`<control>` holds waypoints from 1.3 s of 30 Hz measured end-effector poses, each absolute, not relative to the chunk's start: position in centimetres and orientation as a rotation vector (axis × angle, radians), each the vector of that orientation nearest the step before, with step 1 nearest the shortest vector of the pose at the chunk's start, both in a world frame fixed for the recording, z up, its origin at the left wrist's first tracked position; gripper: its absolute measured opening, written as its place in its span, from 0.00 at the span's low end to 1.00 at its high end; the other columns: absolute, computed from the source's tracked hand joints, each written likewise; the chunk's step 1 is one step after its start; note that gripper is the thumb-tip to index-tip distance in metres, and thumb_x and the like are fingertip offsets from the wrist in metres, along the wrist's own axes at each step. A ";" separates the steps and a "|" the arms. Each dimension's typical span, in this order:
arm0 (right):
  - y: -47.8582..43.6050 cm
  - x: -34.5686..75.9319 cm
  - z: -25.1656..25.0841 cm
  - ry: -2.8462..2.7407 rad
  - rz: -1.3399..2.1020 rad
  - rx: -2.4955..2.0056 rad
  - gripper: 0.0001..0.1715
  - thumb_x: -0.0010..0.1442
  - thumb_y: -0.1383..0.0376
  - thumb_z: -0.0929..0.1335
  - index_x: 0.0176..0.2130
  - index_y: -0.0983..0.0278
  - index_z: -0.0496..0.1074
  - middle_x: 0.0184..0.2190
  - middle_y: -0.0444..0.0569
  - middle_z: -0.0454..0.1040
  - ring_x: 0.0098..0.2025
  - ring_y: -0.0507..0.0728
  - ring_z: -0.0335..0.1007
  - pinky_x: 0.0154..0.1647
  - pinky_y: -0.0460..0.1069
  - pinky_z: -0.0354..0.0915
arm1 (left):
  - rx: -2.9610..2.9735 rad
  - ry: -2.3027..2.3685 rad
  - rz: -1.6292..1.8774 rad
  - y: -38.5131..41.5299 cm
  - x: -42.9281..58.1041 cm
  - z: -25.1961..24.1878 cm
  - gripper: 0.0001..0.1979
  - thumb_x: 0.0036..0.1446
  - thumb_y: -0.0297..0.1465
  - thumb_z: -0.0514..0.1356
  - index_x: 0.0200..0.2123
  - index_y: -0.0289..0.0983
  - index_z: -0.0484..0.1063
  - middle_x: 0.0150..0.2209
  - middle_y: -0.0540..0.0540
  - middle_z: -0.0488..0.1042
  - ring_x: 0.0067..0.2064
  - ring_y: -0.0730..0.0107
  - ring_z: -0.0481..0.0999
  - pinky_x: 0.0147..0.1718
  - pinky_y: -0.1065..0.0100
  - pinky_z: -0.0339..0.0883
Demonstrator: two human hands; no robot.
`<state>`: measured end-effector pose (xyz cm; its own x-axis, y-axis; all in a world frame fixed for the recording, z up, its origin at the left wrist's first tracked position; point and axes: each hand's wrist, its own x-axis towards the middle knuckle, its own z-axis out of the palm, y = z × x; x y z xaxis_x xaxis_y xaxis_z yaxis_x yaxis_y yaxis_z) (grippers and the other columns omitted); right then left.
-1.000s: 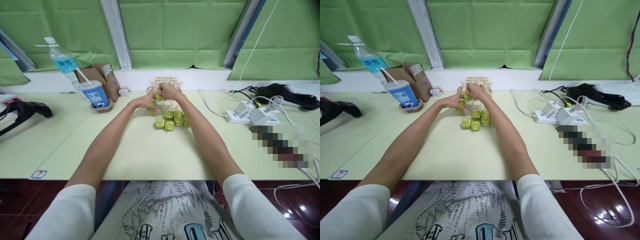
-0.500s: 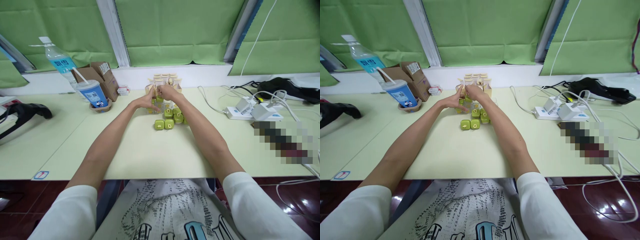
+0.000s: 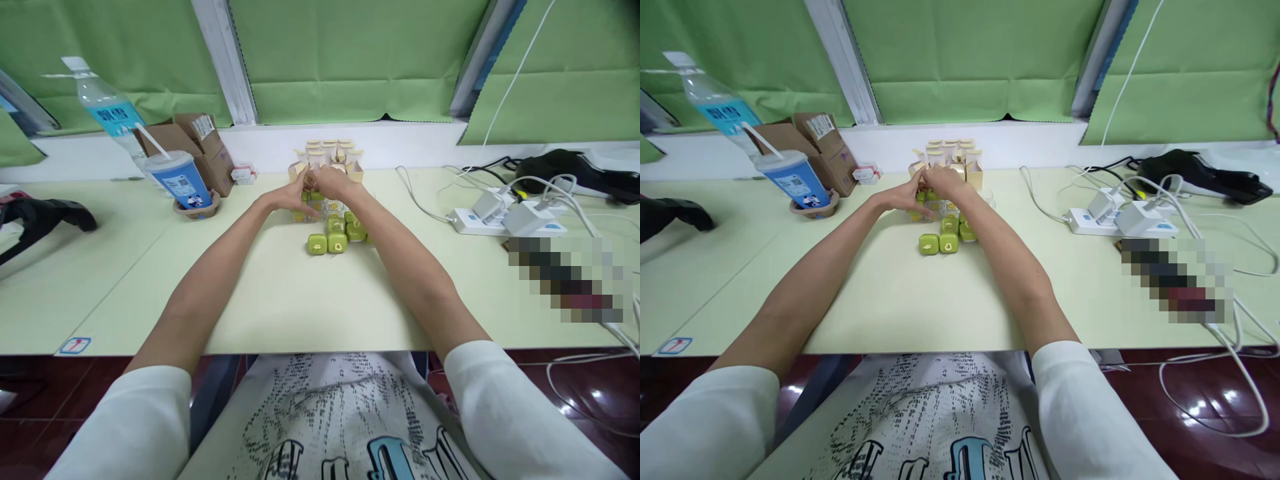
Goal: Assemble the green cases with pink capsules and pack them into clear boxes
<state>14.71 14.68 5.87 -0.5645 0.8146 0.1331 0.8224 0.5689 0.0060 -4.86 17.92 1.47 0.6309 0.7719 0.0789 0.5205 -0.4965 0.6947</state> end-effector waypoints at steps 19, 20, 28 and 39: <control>15.2 14.3 5.4 -2.600 -0.046 -1.594 0.17 0.71 0.70 0.71 0.57 0.70 0.82 0.53 0.64 0.86 0.54 0.66 0.81 0.50 0.52 0.69 | 2.227 0.998 0.482 17.6 -4.9 1.6 0.96 0.32 0.55 0.84 0.85 0.36 0.21 0.80 0.20 0.59 0.82 0.29 0.60 0.79 0.42 0.58; 15.2 14.3 5.4 -2.595 -0.043 -1.600 0.17 0.71 0.70 0.71 0.57 0.70 0.82 0.52 0.64 0.86 0.54 0.66 0.82 0.51 0.52 0.69 | 2.233 1.001 0.478 17.6 -5.0 1.6 0.95 0.32 0.55 0.84 0.85 0.37 0.21 0.80 0.20 0.60 0.82 0.29 0.61 0.79 0.41 0.58; 15.3 14.7 5.3 -2.535 0.039 -1.674 0.18 0.72 0.65 0.72 0.57 0.69 0.83 0.50 0.60 0.87 0.51 0.63 0.82 0.49 0.51 0.70 | 2.210 1.025 0.400 17.2 -5.3 1.9 0.97 0.29 0.50 0.86 0.85 0.37 0.20 0.79 0.19 0.60 0.80 0.27 0.64 0.76 0.38 0.63; 13.6 15.7 7.1 -2.599 0.140 -1.572 0.14 0.70 0.66 0.74 0.53 0.68 0.86 0.49 0.60 0.89 0.46 0.62 0.83 0.48 0.51 0.71 | 2.193 1.069 0.431 16.1 -5.0 2.6 0.94 0.27 0.52 0.85 0.85 0.33 0.30 0.74 0.22 0.68 0.77 0.32 0.68 0.77 0.41 0.60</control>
